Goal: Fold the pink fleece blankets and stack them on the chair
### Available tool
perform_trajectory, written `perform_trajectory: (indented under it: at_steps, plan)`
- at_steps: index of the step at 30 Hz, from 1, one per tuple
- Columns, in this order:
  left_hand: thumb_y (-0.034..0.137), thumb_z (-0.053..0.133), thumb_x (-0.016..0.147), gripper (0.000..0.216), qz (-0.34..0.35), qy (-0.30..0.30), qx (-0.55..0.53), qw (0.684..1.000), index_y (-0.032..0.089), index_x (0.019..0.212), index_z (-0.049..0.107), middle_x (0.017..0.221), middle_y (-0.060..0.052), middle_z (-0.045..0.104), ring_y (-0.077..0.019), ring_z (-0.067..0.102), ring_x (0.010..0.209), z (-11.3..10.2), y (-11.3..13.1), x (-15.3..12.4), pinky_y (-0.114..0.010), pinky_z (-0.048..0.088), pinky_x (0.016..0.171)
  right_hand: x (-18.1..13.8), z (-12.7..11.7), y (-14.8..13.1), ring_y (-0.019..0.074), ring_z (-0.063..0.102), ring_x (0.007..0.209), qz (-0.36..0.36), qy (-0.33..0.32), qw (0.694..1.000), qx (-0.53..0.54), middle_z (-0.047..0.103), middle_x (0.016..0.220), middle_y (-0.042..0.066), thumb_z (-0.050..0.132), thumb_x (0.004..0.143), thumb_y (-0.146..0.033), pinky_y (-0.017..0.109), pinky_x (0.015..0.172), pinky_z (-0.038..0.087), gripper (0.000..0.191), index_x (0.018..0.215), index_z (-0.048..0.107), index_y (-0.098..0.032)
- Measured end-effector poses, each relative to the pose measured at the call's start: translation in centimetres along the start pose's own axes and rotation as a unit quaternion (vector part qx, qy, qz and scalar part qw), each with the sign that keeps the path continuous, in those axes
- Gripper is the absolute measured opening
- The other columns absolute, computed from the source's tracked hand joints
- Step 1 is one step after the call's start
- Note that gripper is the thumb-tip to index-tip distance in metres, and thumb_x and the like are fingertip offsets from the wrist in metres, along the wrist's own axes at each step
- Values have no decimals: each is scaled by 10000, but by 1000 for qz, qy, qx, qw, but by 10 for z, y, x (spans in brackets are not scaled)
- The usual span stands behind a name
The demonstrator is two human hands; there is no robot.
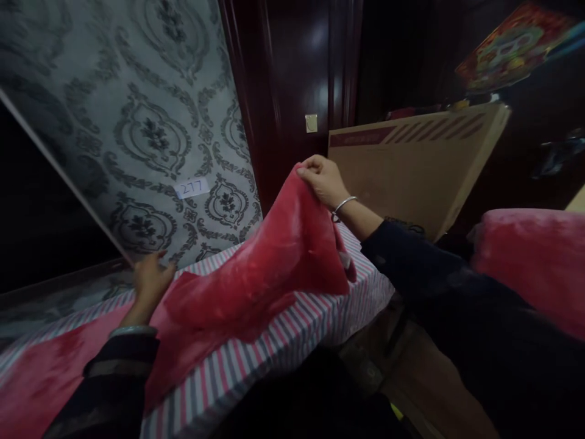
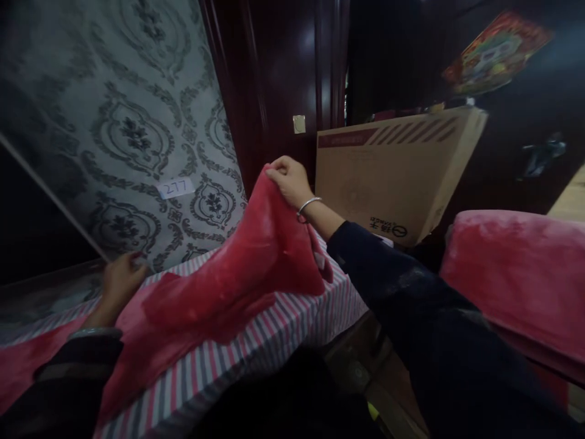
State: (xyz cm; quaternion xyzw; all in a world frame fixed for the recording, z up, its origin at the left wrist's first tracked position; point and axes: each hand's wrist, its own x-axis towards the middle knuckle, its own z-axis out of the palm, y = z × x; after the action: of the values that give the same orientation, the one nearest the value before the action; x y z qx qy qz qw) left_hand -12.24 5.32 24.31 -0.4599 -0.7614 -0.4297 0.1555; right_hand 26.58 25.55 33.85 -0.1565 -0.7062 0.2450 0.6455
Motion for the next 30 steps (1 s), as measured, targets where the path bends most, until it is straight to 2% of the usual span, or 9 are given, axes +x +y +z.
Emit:
perform_trajectory:
  at_steps: [2,4,6,9,13,17,19,24,30]
  plan:
    - [472,702,688,424,67,-36,-141,987,210,1019,666,1020,-90,744,-296,678,990,2,33,-24,-456,542,917,-27,42,-18,138,527,706,8,-66,997,46,574,734,-31,681,799,-357,283,688,450,199,805,537,-220]
    - [562,726,735,611,124,-108,-244,956,214,1228,640,1237,-123,712,-286,662,1141,5,69,-48,-440,520,994,-56,77,-33,144,544,721,19,-117,990,81,591,754,-27,661,797,-327,282,693,453,165,806,539,-217]
    - [577,756,748,690,167,-171,-307,921,212,1315,607,1300,-132,689,-277,651,1183,6,99,-67,-432,501,1035,-82,102,-44,146,556,730,31,-154,982,102,598,759,-27,651,797,-299,278,688,446,134,808,548,-213]
    - [564,717,806,543,178,-235,-338,894,172,1179,671,1180,-113,736,-269,675,1080,5,121,-82,-390,537,949,-110,121,-53,142,553,711,51,-181,975,115,586,740,-33,648,813,-289,277,683,440,119,814,561,-209]
    - [483,666,830,349,169,-245,-299,907,165,970,699,934,-47,751,-229,667,876,7,122,-87,-339,538,822,-128,116,-55,154,565,738,79,-189,970,128,610,780,-13,630,835,-293,297,730,471,113,864,591,-191]
    - [365,636,821,227,175,-191,-269,928,170,913,707,832,-12,720,-193,635,790,16,126,-87,-308,515,769,-157,93,-52,200,622,937,92,-191,964,159,679,999,37,655,811,-312,346,879,498,237,1012,614,-193]
    - [317,627,811,174,176,-151,-261,937,178,883,703,790,6,695,-178,616,762,19,133,-85,-293,508,746,-185,81,-48,208,631,969,118,-182,961,171,686,1044,39,672,807,-345,355,897,498,305,1069,608,-203]
    - [258,645,796,78,191,-83,-264,942,197,833,676,735,31,631,-170,604,752,21,150,-73,-286,526,753,-280,59,-27,175,605,737,246,-204,933,165,647,787,-7,689,806,-439,312,712,494,253,891,624,-210]
    - [232,644,796,83,192,-66,-260,944,189,851,689,737,36,630,-162,611,758,26,153,-63,-285,543,787,-365,59,-5,221,666,845,360,-168,891,219,695,881,26,760,727,-461,371,797,542,347,977,679,-234]
